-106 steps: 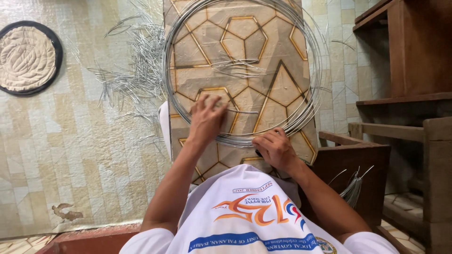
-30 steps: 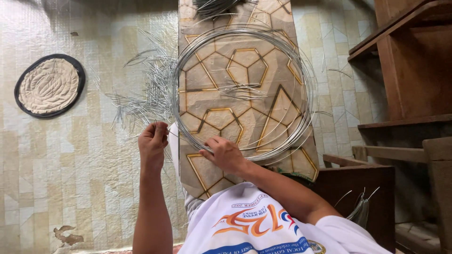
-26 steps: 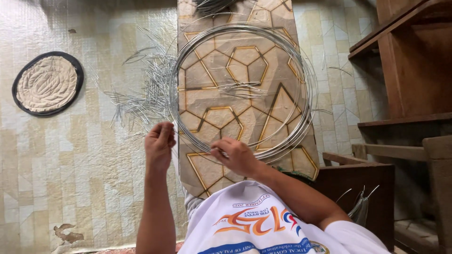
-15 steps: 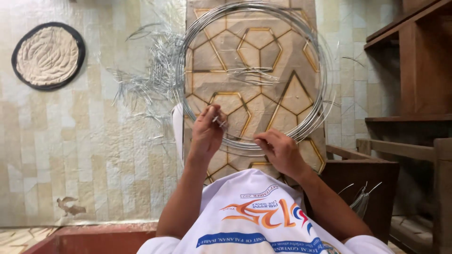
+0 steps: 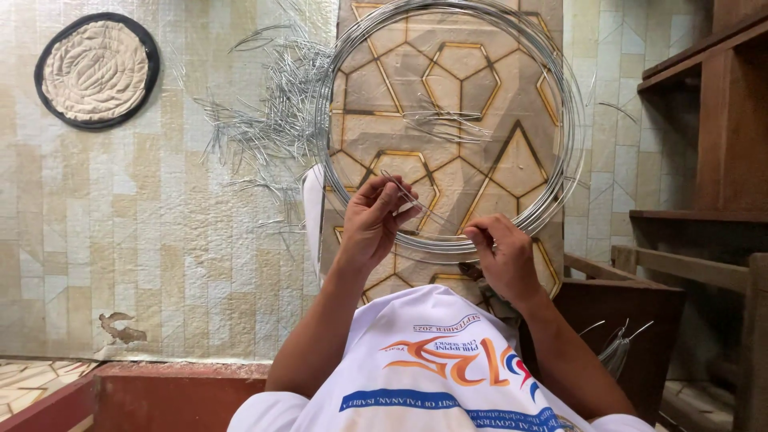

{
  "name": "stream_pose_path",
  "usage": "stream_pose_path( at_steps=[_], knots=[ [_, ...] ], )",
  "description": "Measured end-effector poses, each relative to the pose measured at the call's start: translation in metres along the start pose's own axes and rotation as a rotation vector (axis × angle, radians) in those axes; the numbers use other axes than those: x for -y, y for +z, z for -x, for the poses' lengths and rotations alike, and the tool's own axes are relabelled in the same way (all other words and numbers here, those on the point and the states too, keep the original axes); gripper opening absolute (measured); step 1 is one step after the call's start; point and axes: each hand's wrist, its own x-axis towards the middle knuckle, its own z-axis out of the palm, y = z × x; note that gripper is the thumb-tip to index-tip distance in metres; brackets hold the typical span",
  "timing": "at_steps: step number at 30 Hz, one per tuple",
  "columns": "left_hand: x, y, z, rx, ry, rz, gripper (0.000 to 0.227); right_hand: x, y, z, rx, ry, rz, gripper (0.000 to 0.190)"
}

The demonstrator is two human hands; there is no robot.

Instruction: Securing a circular wire frame by wrapping and twisting small wire ties around the structure.

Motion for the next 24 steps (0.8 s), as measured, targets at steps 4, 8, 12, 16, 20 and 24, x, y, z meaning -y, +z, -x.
stream_pose_path(
  at_steps=[4,8,12,16,20,24],
  knots=[
    [-0.002,0.005,0.003,0.011,-0.008,0.014,0.018,0.001,0.000,0.001,-0.002,0.016,-0.010,0.015],
    [0.006,0.004,0.003,0.029,-0.030,0.039,0.018,0.010,-0.006,-0.001,0.014,0.022,-0.016,0.016],
    [0.004,0.006,0.006,0.057,-0.037,0.055,0.020,0.011,-0.003,-0.003,0.027,0.043,-0.045,0.017],
    [0.006,0.002,0.004,0.070,-0.024,0.049,0.021,0.010,-0.002,-0.002,0.029,0.046,-0.041,0.017],
    [0.007,0.002,0.005,0.078,-0.020,0.036,0.022,0.009,-0.001,-0.001,0.036,0.052,-0.041,0.016],
    [0.006,0.003,0.005,0.090,-0.023,0.029,0.023,0.005,0.001,0.000,0.039,0.034,-0.028,0.017]
  ],
)
